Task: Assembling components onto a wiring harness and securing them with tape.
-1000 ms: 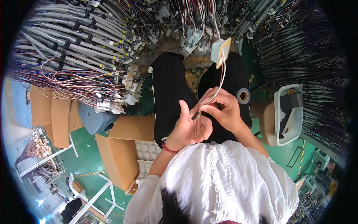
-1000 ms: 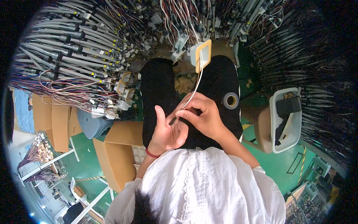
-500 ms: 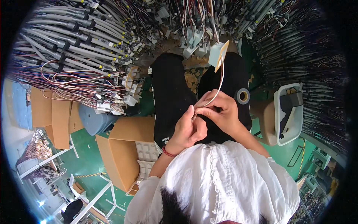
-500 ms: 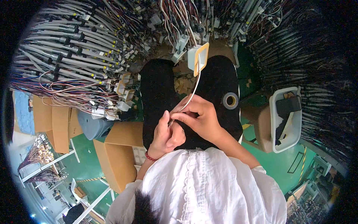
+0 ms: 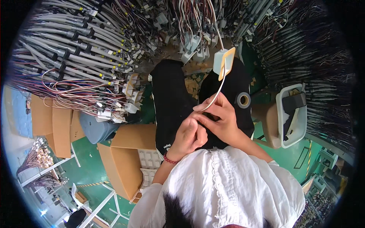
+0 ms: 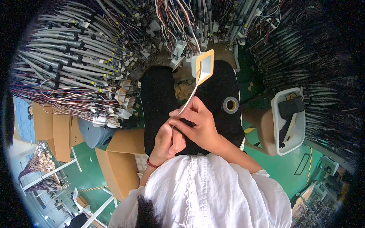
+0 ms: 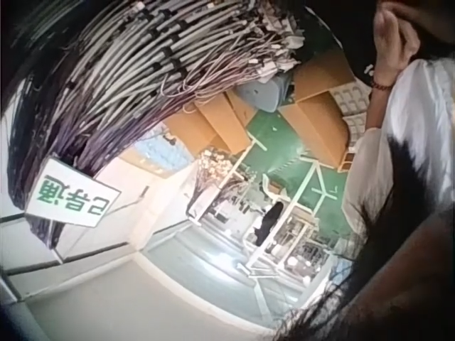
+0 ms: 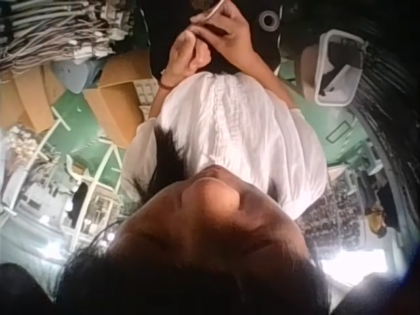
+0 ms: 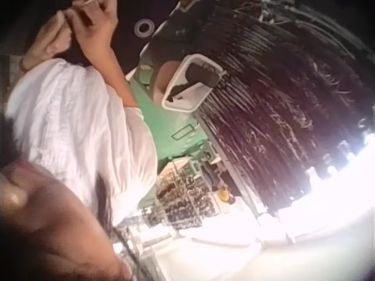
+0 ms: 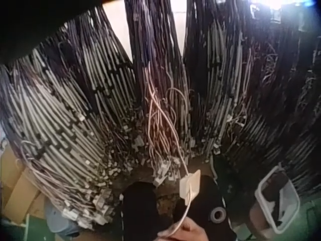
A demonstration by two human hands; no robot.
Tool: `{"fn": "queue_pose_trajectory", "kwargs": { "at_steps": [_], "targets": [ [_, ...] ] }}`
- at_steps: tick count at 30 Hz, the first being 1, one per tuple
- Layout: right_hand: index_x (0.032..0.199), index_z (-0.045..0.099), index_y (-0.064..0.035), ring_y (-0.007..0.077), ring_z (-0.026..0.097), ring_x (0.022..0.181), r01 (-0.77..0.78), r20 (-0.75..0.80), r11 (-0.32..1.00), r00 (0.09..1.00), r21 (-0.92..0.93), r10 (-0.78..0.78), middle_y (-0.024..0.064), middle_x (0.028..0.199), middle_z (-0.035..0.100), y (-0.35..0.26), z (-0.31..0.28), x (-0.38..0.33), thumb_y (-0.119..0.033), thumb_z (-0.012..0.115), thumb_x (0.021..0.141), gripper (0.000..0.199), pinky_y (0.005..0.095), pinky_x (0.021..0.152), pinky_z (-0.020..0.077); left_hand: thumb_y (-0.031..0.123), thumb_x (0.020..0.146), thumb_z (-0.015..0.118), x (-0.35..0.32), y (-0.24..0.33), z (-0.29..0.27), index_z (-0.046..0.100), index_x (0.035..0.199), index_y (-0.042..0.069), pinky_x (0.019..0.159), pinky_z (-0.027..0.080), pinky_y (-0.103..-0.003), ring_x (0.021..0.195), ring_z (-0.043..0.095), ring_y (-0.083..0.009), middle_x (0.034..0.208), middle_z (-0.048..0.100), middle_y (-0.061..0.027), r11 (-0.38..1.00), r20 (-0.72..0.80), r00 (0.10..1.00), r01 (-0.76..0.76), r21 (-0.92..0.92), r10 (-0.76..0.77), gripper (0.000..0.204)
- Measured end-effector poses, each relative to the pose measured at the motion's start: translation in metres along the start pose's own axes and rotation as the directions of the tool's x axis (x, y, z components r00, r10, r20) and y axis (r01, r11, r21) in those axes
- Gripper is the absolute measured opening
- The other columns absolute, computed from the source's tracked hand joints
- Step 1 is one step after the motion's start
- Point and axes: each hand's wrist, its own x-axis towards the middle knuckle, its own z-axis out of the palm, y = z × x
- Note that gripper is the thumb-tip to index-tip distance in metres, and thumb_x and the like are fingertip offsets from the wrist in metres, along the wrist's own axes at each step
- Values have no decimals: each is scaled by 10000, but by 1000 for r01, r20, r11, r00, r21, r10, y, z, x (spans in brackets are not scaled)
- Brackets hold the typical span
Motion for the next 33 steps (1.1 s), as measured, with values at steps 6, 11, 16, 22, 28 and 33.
{"fn": "queue_pose_trajectory", "kwargs": {
  "at_steps": [6,11,16,22,28,33],
  "targets": [
    [1096,487,-57,78,414,626,-177,-67,980,983,-94,171,19,859,391,-4,4,-1,-136,847,634,591,209,517,341,394,1023,261,0,12,4,214,1435,-29,361,268,-197,323,307,-55,427,386,12,1000,15,1000,-23,7,23,592],
    [1091,430,-60,50,334,610,-298,27,888,951,349,309,-2,830,385,14,12,-3,-136,811,691,558,192,505,289,330,1035,248,-16,22,2,163,1448,-43,367,263,-204,324,295,-55,423,378,12,996,1,996,-84,-8,84,563],
    [1081,560,-12,256,578,821,276,306,960,911,41,-275,126,1084,502,-16,-10,63,31,590,791,295,317,709,471,307,1033,265,-44,33,-17,142,1446,-55,358,248,-215,314,287,-60,412,386,4,994,-107,988,-108,28,110,563],
    [983,656,-6,297,631,838,338,640,932,688,135,-342,140,933,639,-14,2,86,4,639,790,195,354,733,510,290,1031,266,-59,47,-17,119,1450,-56,343,234,-218,299,274,-63,400,380,7,988,-73,986,-144,54,148,562],
    [881,681,-5,185,622,671,-1,708,993,701,115,-81,96,798,652,-24,-2,88,4,669,763,120,282,602,498,288,1025,293,-65,46,-24,109,1449,-62,333,231,-211,299,290,-61,406,395,7,981,2,987,-159,111,160,580],
    [832,679,-5,164,575,582,-3,701,984,702,179,-126,82,741,631,-23,-4,86,2,666,738,94,272,550,461,275,1022,304,-67,48,-31,132,1446,-66,338,240,-209,307,302,-59,414,404,3,978,71,991,-126,169,115,571]
  ]
}}
